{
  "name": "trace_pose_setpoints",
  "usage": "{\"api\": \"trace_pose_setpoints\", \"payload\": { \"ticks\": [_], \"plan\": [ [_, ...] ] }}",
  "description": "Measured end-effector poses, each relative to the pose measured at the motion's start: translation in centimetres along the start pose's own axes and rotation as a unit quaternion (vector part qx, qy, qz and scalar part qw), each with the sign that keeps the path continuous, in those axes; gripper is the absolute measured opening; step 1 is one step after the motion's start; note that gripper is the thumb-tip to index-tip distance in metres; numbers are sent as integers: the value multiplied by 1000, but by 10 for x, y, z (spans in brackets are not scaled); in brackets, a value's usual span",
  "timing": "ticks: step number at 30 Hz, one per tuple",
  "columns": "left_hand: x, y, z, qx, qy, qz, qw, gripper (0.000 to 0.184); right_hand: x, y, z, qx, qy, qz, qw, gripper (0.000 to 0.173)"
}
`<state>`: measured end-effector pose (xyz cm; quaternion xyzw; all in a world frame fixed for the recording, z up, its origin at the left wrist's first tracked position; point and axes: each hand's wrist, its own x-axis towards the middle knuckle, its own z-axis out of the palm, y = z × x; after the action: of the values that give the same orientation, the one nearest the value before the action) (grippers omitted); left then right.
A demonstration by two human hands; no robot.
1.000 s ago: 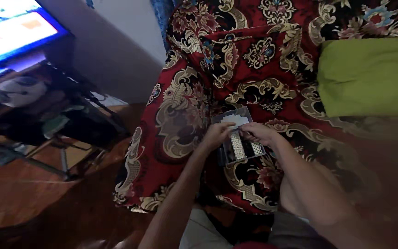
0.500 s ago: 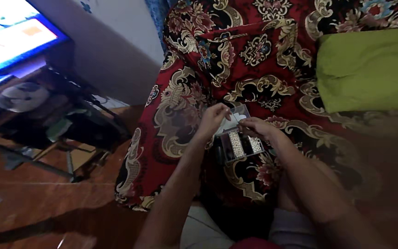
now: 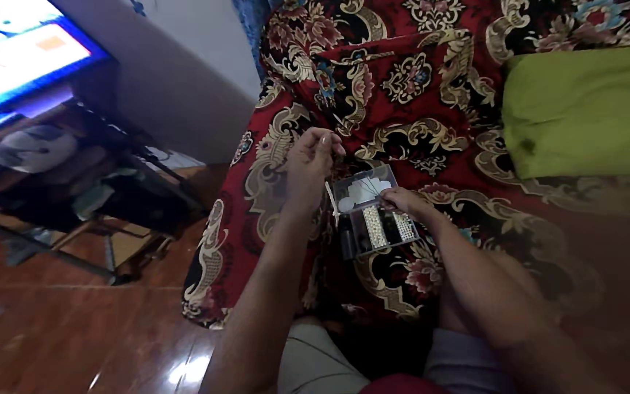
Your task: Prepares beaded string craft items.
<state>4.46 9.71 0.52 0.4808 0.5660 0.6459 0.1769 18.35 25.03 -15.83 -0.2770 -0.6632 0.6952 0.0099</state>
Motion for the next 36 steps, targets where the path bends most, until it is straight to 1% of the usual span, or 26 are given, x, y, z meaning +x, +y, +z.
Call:
{"api": "trace_pose_setpoints", "payload": {
  "ticks": [3, 9, 13, 18, 21, 24, 26, 28, 31, 36],
  "plan": [
    [4, 3, -1, -2, 1, 34, 999, 18, -1, -3, -1, -25, -5, -9, 1000, 30],
    [15, 11, 0, -8, 3, 43, 999, 19, -2, 2, -14, -23, -65, -62, 996, 29],
    [23, 22, 1, -18, 8, 61, 998, 20, -5, 0, -15, -19, -93, -78, 992, 26],
    [33, 37, 3, -54, 23, 93, 994, 21, -4, 2, -14, 8, -100, -114, 988, 26],
    [34, 40, 3, -58, 26, 92, 994, 21, -5, 2, -12, 12, -80, -116, 990, 26],
    [31, 39, 3, -53, 31, 88, 994, 21, -5, 0, -14, -58, -52, -94, 993, 30],
    [29, 37, 2, -48, 34, 84, 995, 20, -7, -5, -16, -124, -46, -73, 989, 34],
    [29, 37, 1, -52, 38, 86, 994, 20, -10, -9, -18, -184, -41, -60, 980, 34],
    [30, 39, -2, -63, 34, 97, 993, 20, -11, -9, -20, -262, -16, -67, 962, 31],
    [30, 46, -2, -73, 38, 113, 990, 20, -14, -11, -18, -328, 2, -87, 941, 30]
  ]
}}
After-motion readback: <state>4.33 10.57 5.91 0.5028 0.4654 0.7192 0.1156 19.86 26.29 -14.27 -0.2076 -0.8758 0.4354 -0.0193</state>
